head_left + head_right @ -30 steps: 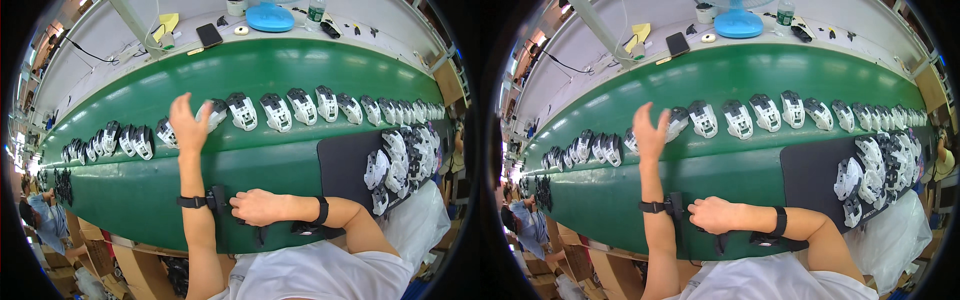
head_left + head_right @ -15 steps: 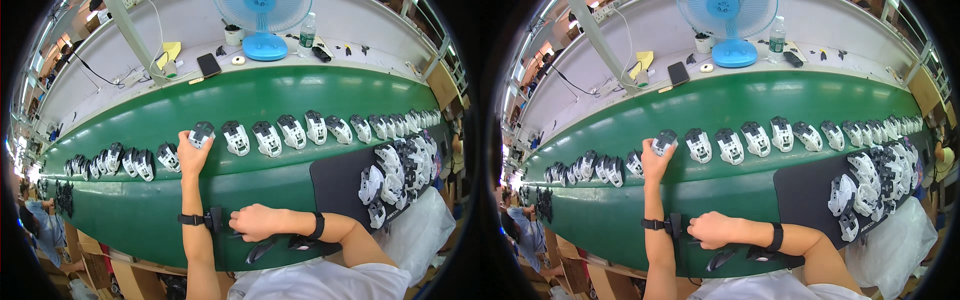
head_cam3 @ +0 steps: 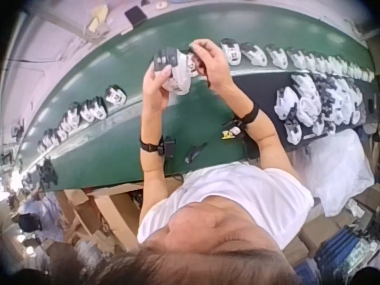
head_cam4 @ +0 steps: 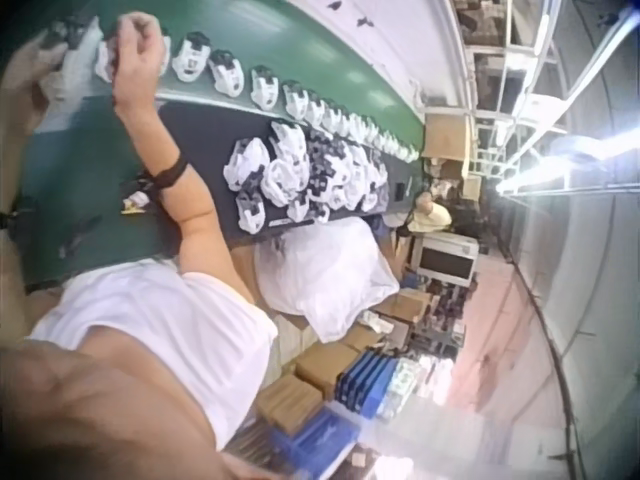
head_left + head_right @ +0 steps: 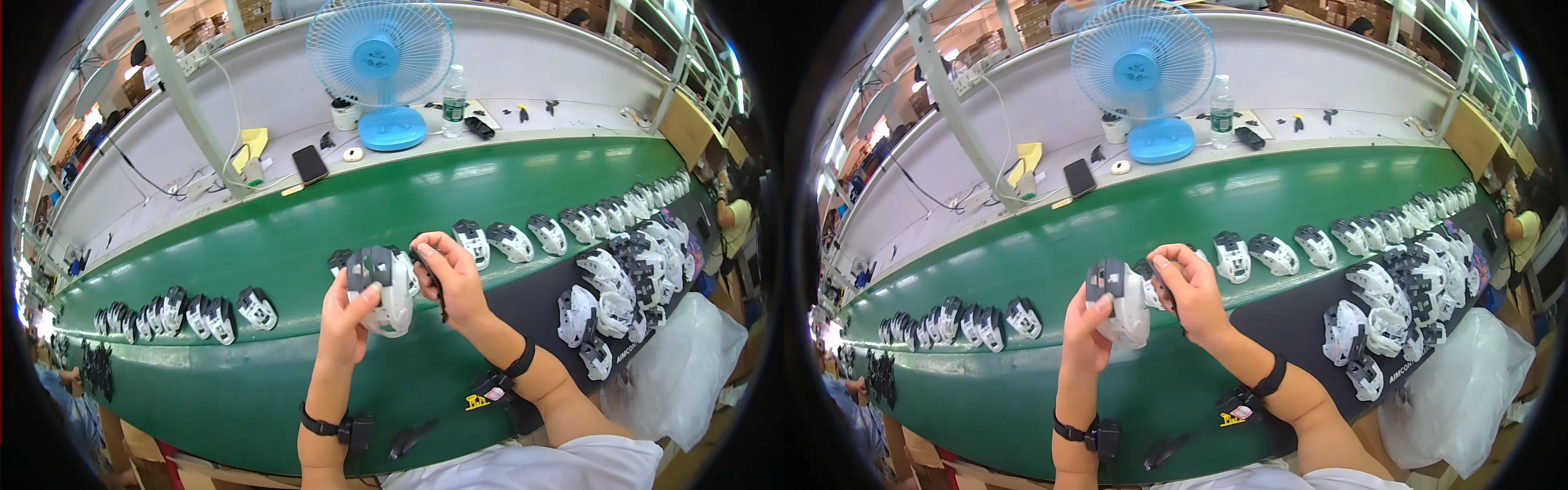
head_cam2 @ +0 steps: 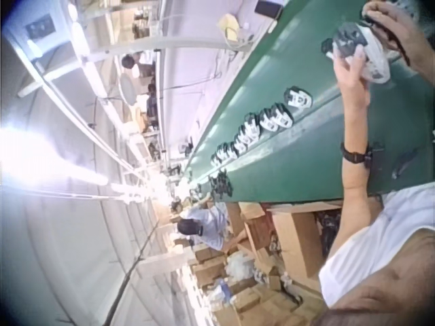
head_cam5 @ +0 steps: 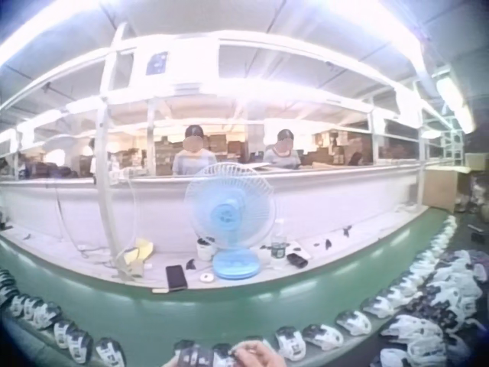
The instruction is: Assemble small plastic electronic components on a factory assembly line.
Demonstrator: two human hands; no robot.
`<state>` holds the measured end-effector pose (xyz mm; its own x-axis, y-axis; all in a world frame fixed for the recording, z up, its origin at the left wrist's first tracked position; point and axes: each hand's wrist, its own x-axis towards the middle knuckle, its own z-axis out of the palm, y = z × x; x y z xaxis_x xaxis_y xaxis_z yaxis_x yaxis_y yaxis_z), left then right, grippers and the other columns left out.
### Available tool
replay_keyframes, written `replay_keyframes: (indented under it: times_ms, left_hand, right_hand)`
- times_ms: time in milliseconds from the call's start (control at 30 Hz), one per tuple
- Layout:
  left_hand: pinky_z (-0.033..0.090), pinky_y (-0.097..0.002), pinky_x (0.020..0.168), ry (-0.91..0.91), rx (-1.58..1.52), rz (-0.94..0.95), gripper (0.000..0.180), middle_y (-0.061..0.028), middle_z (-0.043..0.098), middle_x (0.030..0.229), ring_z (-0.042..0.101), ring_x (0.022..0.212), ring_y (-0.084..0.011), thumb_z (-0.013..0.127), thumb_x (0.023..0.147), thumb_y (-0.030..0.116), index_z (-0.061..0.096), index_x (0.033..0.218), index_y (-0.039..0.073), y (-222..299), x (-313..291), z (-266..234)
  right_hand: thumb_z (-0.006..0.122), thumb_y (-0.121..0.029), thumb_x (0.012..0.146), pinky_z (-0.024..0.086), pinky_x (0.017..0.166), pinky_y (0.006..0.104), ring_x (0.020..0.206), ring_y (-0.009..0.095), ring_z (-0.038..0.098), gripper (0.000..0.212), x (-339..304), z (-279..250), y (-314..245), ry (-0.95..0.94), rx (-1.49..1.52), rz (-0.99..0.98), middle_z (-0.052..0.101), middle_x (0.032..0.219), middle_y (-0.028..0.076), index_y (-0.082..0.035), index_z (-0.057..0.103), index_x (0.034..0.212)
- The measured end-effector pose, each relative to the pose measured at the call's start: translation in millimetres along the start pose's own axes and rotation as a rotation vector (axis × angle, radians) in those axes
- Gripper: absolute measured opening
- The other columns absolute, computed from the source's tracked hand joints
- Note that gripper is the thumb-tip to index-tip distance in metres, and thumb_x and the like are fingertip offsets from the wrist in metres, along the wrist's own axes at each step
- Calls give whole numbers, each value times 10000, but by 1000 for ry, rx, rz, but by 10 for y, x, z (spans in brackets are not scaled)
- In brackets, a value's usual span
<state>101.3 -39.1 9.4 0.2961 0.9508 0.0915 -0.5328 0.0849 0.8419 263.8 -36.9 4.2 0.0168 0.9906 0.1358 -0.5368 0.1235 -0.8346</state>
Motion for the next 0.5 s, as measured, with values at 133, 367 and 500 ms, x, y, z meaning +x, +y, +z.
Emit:
replay_keyframes:
  times_ms: [133, 367, 500]
  left_hand:
    - [448, -267, 798, 11, 213, 91, 370, -53, 584, 974, 564, 881, -114, 661, 783, 119, 506, 1101, 9, -136, -23, 106]
    - [422, -247, 762, 171, 231, 296, 296, -43, 543, 940, 500, 858, -96, 542, 875, 188, 475, 1094, 0, -377, -99, 350]
    - [414, -237, 642, 188, 491, 384, 257, -54, 534, 865, 483, 747, -93, 395, 938, 239, 448, 1015, -1, -358, -103, 310]
  right_hand:
    - [506, -125, 931, 338, 492, 164, 562, 5, 435, 111, -60, -41, -61, -8, -106, -39, 547, 712, -23, -32, 554, 966]
    - [396, -155, 963, 427, 733, 211, 796, 50, 506, 183, -123, 115, 144, 53, -211, -265, 544, 869, 14, -25, 518, 1004]
    - [315, -184, 975, 404, 691, 253, 746, 85, 459, 249, -163, 80, 199, 3, -286, -184, 515, 802, 23, -13, 492, 940]
